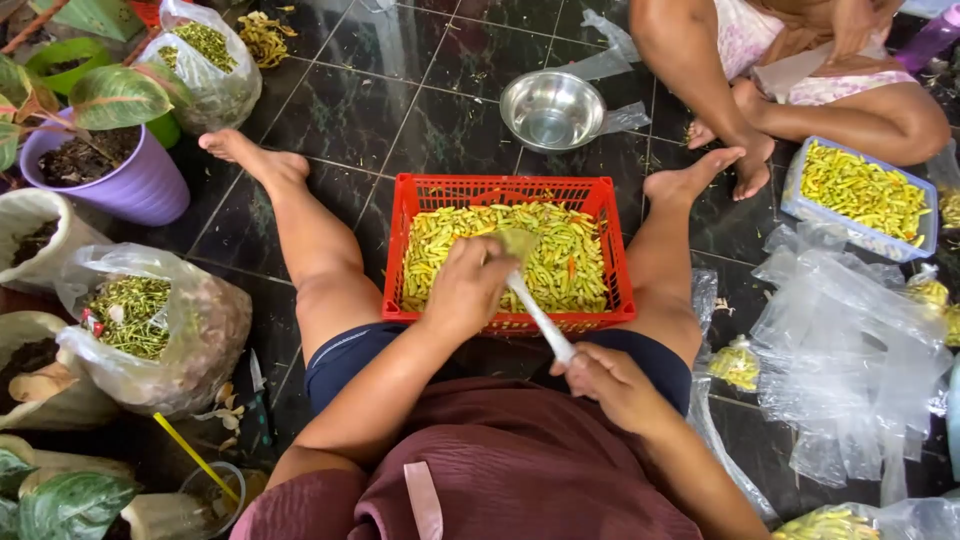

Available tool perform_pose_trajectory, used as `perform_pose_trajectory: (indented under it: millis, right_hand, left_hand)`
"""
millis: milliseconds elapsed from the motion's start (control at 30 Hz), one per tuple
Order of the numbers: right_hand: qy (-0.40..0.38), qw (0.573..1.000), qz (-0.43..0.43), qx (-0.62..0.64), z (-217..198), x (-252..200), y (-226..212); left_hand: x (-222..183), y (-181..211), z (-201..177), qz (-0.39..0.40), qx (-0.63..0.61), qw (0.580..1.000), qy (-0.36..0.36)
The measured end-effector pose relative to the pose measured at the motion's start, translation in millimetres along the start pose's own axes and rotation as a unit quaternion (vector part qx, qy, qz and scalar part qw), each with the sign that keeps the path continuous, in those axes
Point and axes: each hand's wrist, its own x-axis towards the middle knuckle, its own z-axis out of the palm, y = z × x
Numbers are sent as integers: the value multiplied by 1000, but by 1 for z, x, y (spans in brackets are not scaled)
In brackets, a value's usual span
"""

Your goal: Packing small yellow chilies from a red plastic crate into individual clear plastic bags while sitting on the floor.

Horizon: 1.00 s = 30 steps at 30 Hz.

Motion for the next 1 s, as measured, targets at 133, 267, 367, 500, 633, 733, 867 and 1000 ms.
perform_pose_trajectory:
  millis: [133,267,367,500,633,733,867,1000]
  right_hand:
    - [-53,971,-79,219,14,19,41]
    - [32,985,-128,107,-10,23,50]
    - [102,973,-187,-86,1,16,9]
    - [140,878,-330,-318,21,21,-33]
    - [136,831,-353,-409,22,22,-33]
    - [218,788,-370,-442,35,24,-40]
    - [252,794,-308,-459,49,29,-14]
    - [261,802,-275,-461,51,35,5]
  left_hand:
    - [0,25,10,-144,-484,863,12]
    - [-4,43,-16,-40,-577,794,-189]
    - [-18,45,-14,-70,-501,839,-200]
    - [-46,52,12,-205,-455,847,-183]
    - [-54,47,17,-213,-427,853,-213]
    - [-60,49,28,-297,-412,846,-164]
    - [-73,55,52,-466,-477,742,-73]
    - [-87,57,71,-495,-463,732,-68]
